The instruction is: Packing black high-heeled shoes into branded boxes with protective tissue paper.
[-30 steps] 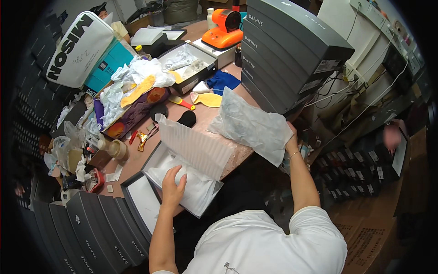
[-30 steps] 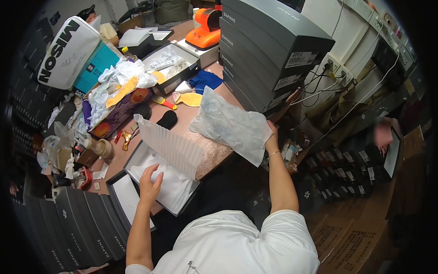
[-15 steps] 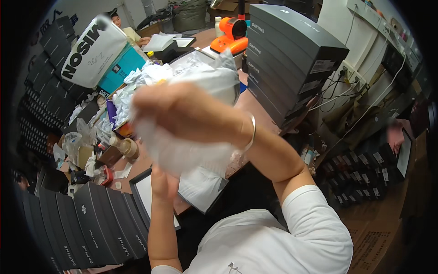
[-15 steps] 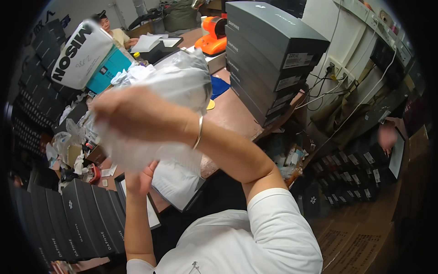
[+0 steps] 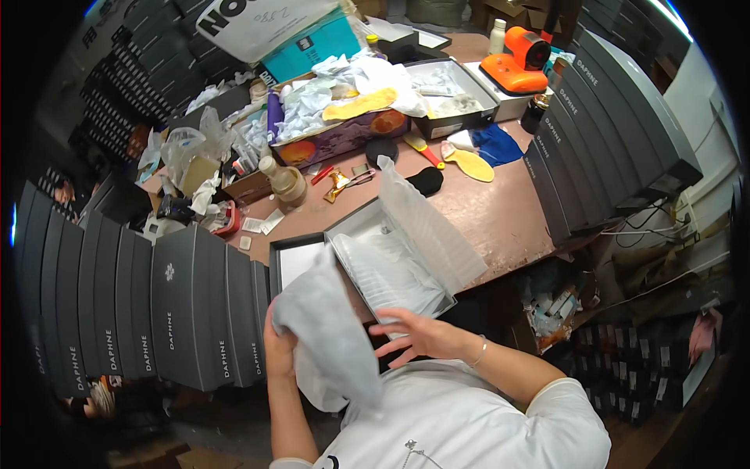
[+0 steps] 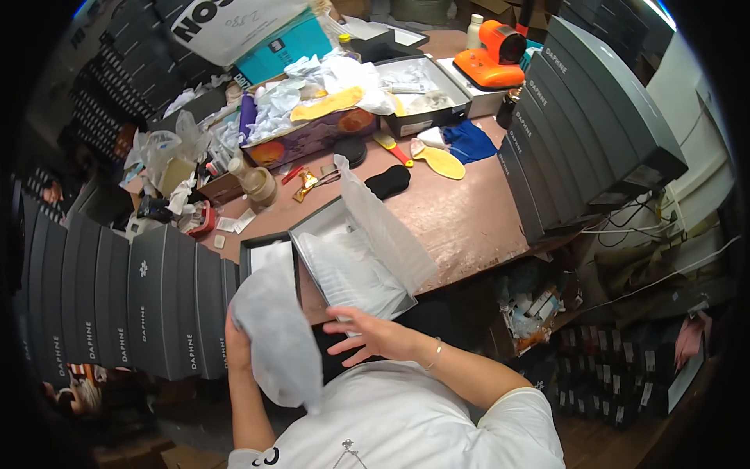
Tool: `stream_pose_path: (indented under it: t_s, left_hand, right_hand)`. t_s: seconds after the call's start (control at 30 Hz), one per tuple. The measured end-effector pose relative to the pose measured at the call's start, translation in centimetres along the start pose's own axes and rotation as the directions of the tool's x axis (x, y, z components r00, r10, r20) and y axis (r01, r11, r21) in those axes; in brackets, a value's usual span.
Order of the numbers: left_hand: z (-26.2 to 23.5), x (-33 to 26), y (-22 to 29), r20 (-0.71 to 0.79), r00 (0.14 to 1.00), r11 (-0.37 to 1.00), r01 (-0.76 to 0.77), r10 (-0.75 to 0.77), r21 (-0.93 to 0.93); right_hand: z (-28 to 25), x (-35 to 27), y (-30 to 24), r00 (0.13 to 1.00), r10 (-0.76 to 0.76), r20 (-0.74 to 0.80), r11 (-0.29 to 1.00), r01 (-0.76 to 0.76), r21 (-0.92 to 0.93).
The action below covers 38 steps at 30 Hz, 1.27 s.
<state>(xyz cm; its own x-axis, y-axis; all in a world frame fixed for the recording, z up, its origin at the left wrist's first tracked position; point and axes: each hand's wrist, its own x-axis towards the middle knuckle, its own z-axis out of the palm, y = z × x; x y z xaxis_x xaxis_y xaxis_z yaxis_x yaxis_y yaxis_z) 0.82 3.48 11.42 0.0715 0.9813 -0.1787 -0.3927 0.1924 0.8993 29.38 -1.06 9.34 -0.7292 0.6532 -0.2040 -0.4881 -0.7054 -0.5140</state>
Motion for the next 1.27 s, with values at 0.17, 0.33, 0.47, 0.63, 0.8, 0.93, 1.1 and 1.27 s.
stream_pose_path:
  t_s: [0.17, 0.33, 0.47, 0.63, 0.8, 0.93, 1.1, 1.27]
  left_hand:
    - [7.4, 5.1, -2.9, -0.037, 0.993, 0.983, -0.108, 0.115, 0.15]
    - [10.4, 6.8, -14.7, 0.119, 0.962, 0.944, 0.209, -0.246, 0.257]
    - [12.0, 5.5, -13.1, 0.135, 0.886, 0.896, 0.441, -0.443, 0.048]
    - [7.1, 3.6, -8.0, 0.239, 0.912, 0.565, -0.396, 0.332, 0.724]
    - [0.3, 2.9, -10.4, 0.009, 0.995, 0.121, -0.02, 0.096, 0.992]
    - [-2.5, 4.5, -11.1, 0.078, 0.948, 0.233, -0.155, 0.308, 0.96]
    - [-1.6, 4.9, -6.5, 0.15, 0.985, 0.174, -0.162, 0.08, 0.971]
    - [0.5, 1.5, 4.8, 0.047, 0.945, 0.747, -0.286, 0.324, 0.6]
  right_hand:
    - [0.7, 0.1, -2.1, 0.846, -0.531, -0.053, 0.344, 0.158, -0.925]
    - [-6.9, 5.0, -2.3, 0.792, -0.51, -0.335, 0.699, 0.155, -0.698]
    - [-8.9, 4.0, -0.7, 0.726, -0.656, -0.205, 0.199, -0.096, -0.975]
    - [-3.6, -7.1, -8.1, 0.867, 0.075, -0.492, 0.398, -0.479, -0.782]
    - [-10.5, -3.4, -10.0, 0.521, -0.789, -0.325, 0.273, -0.178, -0.946]
    - [-5.8, 7.6, -8.0, 0.727, -0.678, 0.105, -0.312, -0.155, -0.937]
    - [-6.2, 9.1, -3.5, 0.93, -0.356, 0.094, -0.562, -0.132, -0.817]
    - [-4.2, 1.3, -7.5, 0.757, -0.654, 0.008, 0.003, 0.013, -1.0]
